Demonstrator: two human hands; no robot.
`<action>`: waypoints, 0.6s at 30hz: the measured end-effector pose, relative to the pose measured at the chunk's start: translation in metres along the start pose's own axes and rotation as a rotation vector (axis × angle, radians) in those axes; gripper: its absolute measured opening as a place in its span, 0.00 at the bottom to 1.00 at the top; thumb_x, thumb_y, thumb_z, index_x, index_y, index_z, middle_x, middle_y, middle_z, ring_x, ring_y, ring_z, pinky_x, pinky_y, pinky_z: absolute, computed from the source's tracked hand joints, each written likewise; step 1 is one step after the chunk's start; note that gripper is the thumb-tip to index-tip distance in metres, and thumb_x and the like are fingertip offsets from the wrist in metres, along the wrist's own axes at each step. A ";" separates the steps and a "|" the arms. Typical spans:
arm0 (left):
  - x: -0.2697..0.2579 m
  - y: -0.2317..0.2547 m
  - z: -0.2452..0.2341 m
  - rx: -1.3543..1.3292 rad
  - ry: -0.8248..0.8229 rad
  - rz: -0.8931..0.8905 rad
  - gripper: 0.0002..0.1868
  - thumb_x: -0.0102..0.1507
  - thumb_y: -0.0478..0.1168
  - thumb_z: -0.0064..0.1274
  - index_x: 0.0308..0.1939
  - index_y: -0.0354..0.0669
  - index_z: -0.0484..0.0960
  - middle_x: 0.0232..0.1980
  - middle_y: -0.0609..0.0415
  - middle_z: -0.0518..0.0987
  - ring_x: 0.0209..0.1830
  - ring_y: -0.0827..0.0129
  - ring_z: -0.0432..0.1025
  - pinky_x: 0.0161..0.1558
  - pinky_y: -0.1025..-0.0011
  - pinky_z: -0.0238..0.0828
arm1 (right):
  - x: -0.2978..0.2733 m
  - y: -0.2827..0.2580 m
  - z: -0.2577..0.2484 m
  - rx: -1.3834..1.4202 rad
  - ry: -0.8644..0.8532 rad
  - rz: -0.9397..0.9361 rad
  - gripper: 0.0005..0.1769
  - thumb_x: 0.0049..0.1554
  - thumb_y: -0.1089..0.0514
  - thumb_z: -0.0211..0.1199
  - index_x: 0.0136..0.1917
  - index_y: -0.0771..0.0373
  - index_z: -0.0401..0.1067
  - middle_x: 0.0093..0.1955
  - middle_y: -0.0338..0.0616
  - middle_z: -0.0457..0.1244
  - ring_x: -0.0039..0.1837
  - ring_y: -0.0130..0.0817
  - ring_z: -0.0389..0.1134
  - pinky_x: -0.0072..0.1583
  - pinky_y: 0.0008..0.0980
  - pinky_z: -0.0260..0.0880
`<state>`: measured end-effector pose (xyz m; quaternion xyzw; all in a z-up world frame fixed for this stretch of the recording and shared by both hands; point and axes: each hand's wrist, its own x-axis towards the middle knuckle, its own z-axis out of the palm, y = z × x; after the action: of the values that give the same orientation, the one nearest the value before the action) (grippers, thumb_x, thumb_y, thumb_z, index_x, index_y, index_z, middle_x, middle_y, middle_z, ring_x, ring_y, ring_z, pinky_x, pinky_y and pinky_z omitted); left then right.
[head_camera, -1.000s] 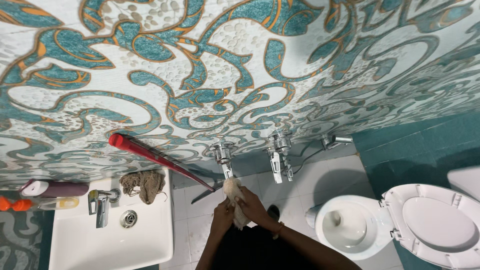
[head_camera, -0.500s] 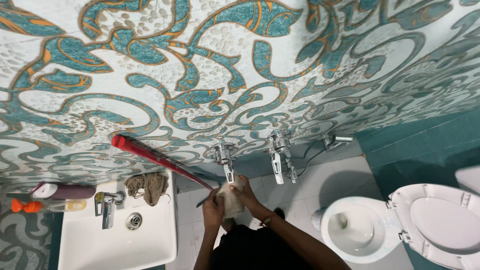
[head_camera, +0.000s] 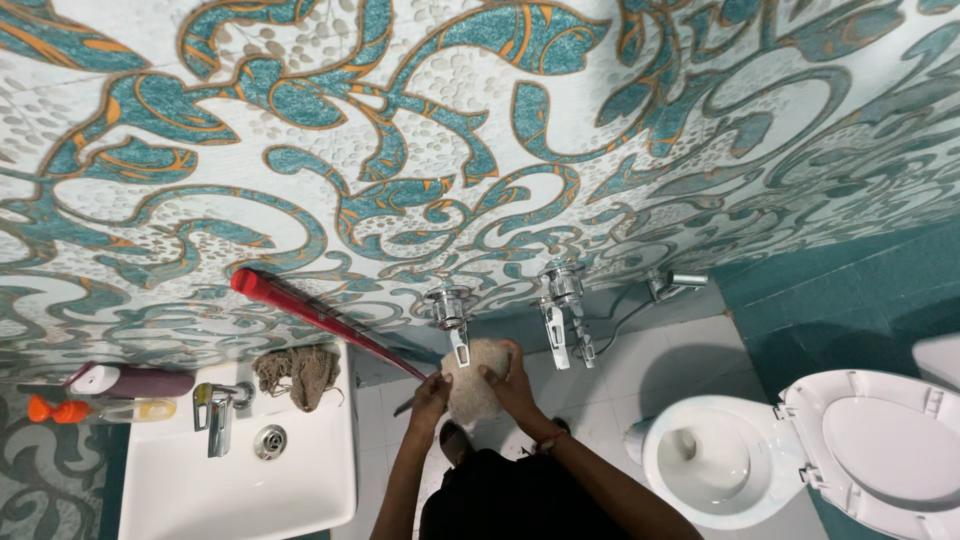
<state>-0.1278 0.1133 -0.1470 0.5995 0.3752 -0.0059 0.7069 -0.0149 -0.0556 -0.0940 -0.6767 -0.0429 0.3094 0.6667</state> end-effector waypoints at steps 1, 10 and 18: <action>0.011 0.009 0.004 0.009 0.036 0.107 0.26 0.70 0.52 0.57 0.59 0.31 0.80 0.40 0.51 0.75 0.36 0.68 0.67 0.39 0.65 0.67 | 0.005 0.005 0.001 -0.148 0.085 -0.222 0.34 0.57 0.52 0.67 0.70 0.60 0.56 0.61 0.52 0.60 0.61 0.46 0.69 0.58 0.42 0.72; 0.018 0.021 0.037 0.181 0.246 0.532 0.18 0.70 0.40 0.44 0.61 0.37 0.78 0.43 0.46 0.82 0.37 0.67 0.74 0.42 0.66 0.72 | 0.037 0.023 0.032 -0.311 0.077 -0.431 0.23 0.62 0.59 0.58 0.70 0.66 0.66 0.63 0.55 0.64 0.60 0.48 0.69 0.60 0.40 0.69; -0.036 -0.011 0.032 0.418 0.247 0.332 0.16 0.68 0.43 0.47 0.50 0.36 0.83 0.32 0.38 0.82 0.28 0.53 0.78 0.35 0.59 0.73 | -0.002 0.036 0.014 -0.608 0.083 -0.591 0.20 0.61 0.56 0.64 0.63 0.67 0.74 0.56 0.59 0.68 0.57 0.56 0.69 0.57 0.44 0.69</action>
<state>-0.1425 0.0673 -0.1368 0.7816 0.3457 0.1058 0.5083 -0.0364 -0.0484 -0.1256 -0.8129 -0.2974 0.0511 0.4981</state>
